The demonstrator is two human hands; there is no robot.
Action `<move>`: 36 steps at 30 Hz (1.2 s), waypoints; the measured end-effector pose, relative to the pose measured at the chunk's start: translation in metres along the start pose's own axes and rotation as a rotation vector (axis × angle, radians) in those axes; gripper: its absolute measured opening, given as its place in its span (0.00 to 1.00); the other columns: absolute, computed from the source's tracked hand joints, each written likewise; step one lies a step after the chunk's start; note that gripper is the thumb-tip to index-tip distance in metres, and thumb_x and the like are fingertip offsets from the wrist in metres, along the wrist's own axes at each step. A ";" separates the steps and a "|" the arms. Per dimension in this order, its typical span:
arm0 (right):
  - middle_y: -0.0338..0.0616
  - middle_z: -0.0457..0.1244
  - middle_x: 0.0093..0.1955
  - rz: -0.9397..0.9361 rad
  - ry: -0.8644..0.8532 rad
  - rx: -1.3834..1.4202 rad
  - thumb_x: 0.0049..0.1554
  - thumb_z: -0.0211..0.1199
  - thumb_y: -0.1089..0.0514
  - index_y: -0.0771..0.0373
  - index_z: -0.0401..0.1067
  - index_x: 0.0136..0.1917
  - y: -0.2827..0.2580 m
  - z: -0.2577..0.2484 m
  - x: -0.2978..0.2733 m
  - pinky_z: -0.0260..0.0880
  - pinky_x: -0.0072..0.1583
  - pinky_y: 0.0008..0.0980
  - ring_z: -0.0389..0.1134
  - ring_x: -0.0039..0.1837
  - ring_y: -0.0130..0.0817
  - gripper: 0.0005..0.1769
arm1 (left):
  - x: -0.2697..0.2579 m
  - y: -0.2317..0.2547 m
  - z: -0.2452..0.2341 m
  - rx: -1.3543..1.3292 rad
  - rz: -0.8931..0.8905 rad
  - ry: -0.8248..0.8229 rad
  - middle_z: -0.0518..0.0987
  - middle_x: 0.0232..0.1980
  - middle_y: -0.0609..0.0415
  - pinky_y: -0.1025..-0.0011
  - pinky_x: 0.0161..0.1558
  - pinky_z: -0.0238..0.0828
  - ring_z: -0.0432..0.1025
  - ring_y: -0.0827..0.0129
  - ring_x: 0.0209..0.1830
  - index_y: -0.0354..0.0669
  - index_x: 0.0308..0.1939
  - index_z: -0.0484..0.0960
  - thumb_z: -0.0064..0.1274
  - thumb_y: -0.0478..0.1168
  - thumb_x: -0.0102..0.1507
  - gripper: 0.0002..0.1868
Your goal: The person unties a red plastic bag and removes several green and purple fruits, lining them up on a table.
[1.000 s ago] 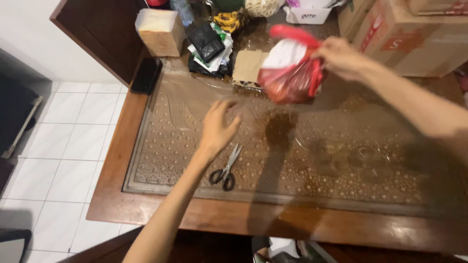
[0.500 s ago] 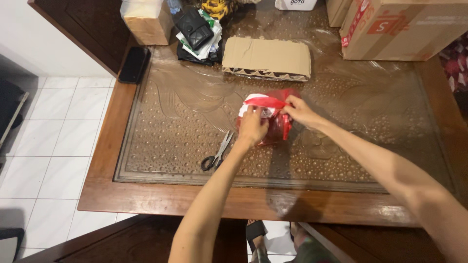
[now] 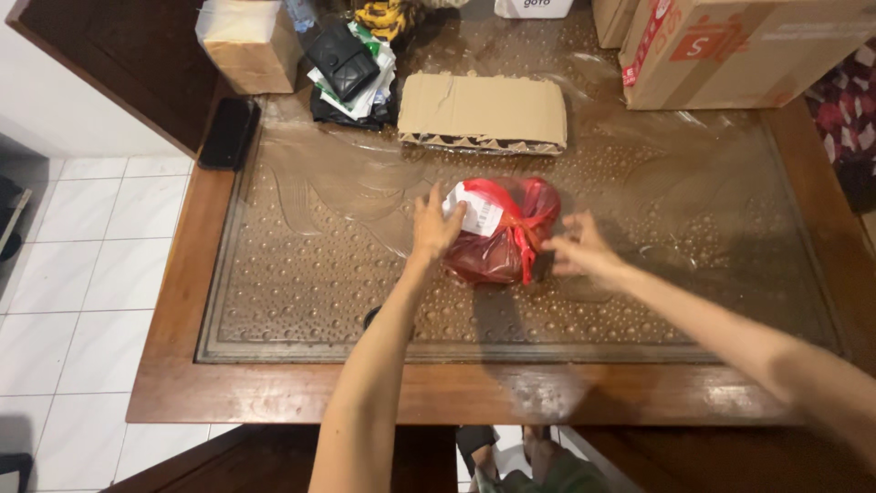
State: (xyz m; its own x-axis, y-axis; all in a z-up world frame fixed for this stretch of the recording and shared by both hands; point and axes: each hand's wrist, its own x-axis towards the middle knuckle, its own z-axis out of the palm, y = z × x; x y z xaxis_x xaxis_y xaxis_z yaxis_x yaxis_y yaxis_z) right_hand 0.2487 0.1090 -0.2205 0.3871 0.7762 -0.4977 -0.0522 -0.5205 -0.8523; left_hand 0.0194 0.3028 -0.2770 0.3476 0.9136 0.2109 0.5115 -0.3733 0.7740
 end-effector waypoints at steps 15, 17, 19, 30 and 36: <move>0.48 0.52 0.79 -0.044 -0.159 -0.180 0.46 0.67 0.52 0.44 0.51 0.81 0.016 -0.011 0.104 0.70 0.61 0.62 0.56 0.76 0.50 0.52 | -0.095 -0.002 0.043 0.011 -0.432 -0.176 0.80 0.54 0.33 0.55 0.55 0.74 0.77 0.43 0.54 0.30 0.60 0.63 0.65 0.63 0.52 0.48; 0.41 0.53 0.80 0.035 -0.249 -0.380 0.45 0.63 0.46 0.41 0.58 0.79 0.015 -0.030 0.138 0.57 0.63 0.64 0.49 0.79 0.45 0.47 | -0.103 0.005 0.045 0.023 -0.474 -0.245 0.80 0.54 0.32 0.56 0.56 0.73 0.76 0.43 0.55 0.28 0.61 0.64 0.65 0.65 0.55 0.49; 0.46 0.54 0.79 0.015 -0.202 -0.273 0.49 0.59 0.36 0.48 0.62 0.78 0.013 -0.050 0.164 0.61 0.64 0.61 0.53 0.79 0.47 0.45 | -0.099 0.008 0.029 0.035 -0.517 -0.327 0.79 0.54 0.31 0.57 0.57 0.72 0.76 0.43 0.56 0.26 0.63 0.64 0.65 0.66 0.57 0.50; 0.45 0.44 0.81 0.140 0.235 0.337 0.53 0.66 0.27 0.46 0.53 0.79 -0.067 -0.041 0.240 0.59 0.67 0.63 0.43 0.78 0.51 0.50 | -0.068 -0.001 -0.179 0.187 -0.354 -0.454 0.88 0.37 0.39 0.63 0.49 0.78 0.84 0.54 0.41 0.40 0.55 0.79 0.58 0.52 0.58 0.27; 0.49 0.60 0.68 0.259 0.203 0.545 0.52 0.74 0.49 0.52 0.66 0.69 -0.071 -0.019 0.259 0.72 0.60 0.56 0.65 0.66 0.48 0.35 | -0.067 -0.041 -0.202 0.154 -0.318 -0.427 0.86 0.39 0.42 0.64 0.44 0.79 0.83 0.56 0.40 0.40 0.49 0.83 0.61 0.49 0.57 0.22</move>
State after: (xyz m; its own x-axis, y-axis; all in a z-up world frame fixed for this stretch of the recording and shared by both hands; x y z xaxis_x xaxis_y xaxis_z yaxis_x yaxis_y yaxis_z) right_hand 0.3696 0.3398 -0.2861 0.4627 0.5389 -0.7039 -0.6077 -0.3853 -0.6945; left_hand -0.1838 0.2891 -0.2029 0.4289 0.8505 -0.3045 0.7409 -0.1383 0.6573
